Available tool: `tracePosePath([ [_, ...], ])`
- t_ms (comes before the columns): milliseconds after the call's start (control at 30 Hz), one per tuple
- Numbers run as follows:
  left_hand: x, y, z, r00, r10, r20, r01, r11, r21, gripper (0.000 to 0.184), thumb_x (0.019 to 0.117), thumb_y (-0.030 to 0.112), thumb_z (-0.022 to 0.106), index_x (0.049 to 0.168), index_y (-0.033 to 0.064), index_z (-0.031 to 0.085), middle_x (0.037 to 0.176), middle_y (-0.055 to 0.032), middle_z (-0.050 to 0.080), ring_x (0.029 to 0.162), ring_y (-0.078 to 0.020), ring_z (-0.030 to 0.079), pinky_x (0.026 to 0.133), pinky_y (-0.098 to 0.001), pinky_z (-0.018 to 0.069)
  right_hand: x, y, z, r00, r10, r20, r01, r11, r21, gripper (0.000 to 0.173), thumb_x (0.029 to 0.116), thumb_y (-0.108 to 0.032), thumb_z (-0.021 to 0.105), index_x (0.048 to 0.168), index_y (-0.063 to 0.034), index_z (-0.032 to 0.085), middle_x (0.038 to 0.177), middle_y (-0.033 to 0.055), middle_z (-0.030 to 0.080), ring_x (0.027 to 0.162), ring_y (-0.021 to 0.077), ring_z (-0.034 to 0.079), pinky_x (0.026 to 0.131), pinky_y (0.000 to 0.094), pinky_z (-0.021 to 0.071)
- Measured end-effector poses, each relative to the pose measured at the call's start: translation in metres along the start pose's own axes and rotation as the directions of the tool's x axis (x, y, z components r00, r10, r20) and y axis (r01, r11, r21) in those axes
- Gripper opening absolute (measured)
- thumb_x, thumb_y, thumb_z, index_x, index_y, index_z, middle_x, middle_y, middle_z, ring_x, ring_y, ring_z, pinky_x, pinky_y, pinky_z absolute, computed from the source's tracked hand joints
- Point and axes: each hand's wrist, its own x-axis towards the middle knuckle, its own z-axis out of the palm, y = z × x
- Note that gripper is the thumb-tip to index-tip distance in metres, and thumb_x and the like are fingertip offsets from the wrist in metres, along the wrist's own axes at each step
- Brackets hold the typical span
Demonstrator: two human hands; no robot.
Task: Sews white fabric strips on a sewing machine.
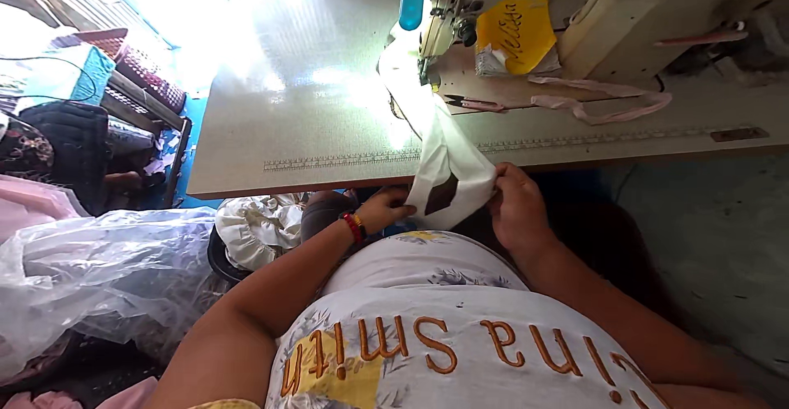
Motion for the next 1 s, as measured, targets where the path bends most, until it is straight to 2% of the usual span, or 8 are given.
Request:
tracePosePath([
  [200,-0.058,-0.008,-0.022,0.990,0.049,-0.136,-0.084,0.962,-0.259,0.015,0.0956,0.005,0.061,0.107,-0.0007,0.067,0.095,0.0008,0.069,0.086,-0.0015,0.066,0.084,-0.0242,0.0563,0.000,0.026,-0.017,0.885,0.463,0.054,-0.466,0.873,0.143,0.044,0.1128,-0.036,0.028,0.128,-0.0038,0.055,0.096,0.0065,0.068,0.085,0.0154,0.069,0.079,0.0336,0.0582],
  [300,-0.075,0.011,-0.033,0.961,0.167,-0.220,-0.109,0.961,0.253,0.011,0.0921,0.013,0.068,0.087,0.0039,0.064,0.070,-0.0003,0.058,0.061,-0.0085,0.055,0.057,-0.0293,0.0478,0.002,0.026,-0.013,0.903,0.381,0.197,-0.379,0.924,-0.052,0.055,0.1111,-0.045,0.027,0.126,-0.0023,0.058,0.102,0.0060,0.070,0.095,0.0144,0.069,0.088,0.0336,0.0564],
  [367,-0.087,0.022,-0.040,0.922,0.280,-0.266,-0.055,0.776,0.629,0.014,0.0928,0.015,0.068,0.091,0.0013,0.067,0.074,-0.0134,0.064,0.066,-0.0302,0.064,0.059,-0.0518,0.0529,0.007,0.025,-0.005,0.919,0.328,0.219,-0.292,0.939,-0.183,0.043,0.1083,-0.036,0.046,0.131,-0.0003,0.056,0.113,0.0101,0.067,0.103,0.0161,0.066,0.092,0.0363,0.0547],
  [500,-0.103,-0.019,-0.031,0.898,0.327,-0.296,0.084,0.531,0.843,0.017,0.0940,0.016,0.067,0.097,-0.0004,0.071,0.097,-0.0228,0.070,0.084,-0.0427,0.070,0.072,-0.0600,0.0554,0.024,0.042,0.017,0.916,0.388,0.098,-0.330,0.871,-0.364,0.034,0.0989,-0.014,0.067,0.127,0.0035,0.062,0.124,0.0219,0.065,0.114,0.0294,0.063,0.100,0.0482,0.0510],
  [567,-0.104,-0.034,-0.025,0.971,-0.084,-0.223,0.229,0.588,0.775,0.035,0.1022,0.024,0.061,0.126,0.0000,0.067,0.128,-0.0277,0.064,0.114,-0.0487,0.063,0.097,-0.0654,0.0477,0.029,0.051,0.024,0.919,0.394,0.032,-0.344,0.838,-0.423,0.028,0.1001,-0.008,0.063,0.124,0.0062,0.063,0.122,0.0243,0.065,0.114,0.0313,0.062,0.099,0.0495,0.0491],
  [633,-0.098,-0.042,-0.026,0.951,-0.268,-0.154,0.305,0.733,0.608,0.054,0.1006,0.032,0.064,0.142,-0.0004,0.055,0.147,-0.0271,0.052,0.137,-0.0459,0.049,0.113,-0.0613,0.0370,0.033,0.060,0.023,0.940,0.341,0.021,-0.267,0.771,-0.578,0.026,0.0994,-0.006,0.062,0.121,0.0077,0.065,0.119,0.0276,0.066,0.115,0.0365,0.062,0.100,0.0546,0.0481],
  [800,-0.078,-0.043,-0.039,0.960,-0.132,-0.247,0.119,0.991,-0.066,0.054,0.1006,0.022,0.061,0.149,0.0028,0.046,0.147,-0.0169,0.053,0.132,-0.0248,0.055,0.110,-0.0438,0.0461,0.042,0.058,0.018,0.952,0.303,0.052,-0.146,0.596,-0.790,0.031,0.0998,-0.015,0.063,0.118,0.0104,0.065,0.115,0.0332,0.066,0.115,0.0470,0.062,0.099,0.0638,0.0453],
  [1000,-0.034,-0.030,-0.035,0.987,-0.094,-0.128,0.078,0.989,-0.125,0.054,0.0889,0.008,0.077,0.137,-0.0025,0.056,0.125,-0.0159,0.067,0.115,-0.0165,0.064,0.103,-0.0356,0.0522,0.035,0.059,0.020,0.934,0.282,0.221,-0.080,0.766,-0.638,0.027,0.0932,-0.007,0.071,0.113,0.0104,0.067,0.108,0.0268,0.069,0.105,0.0338,0.067,0.097,0.0525,0.0508],
])
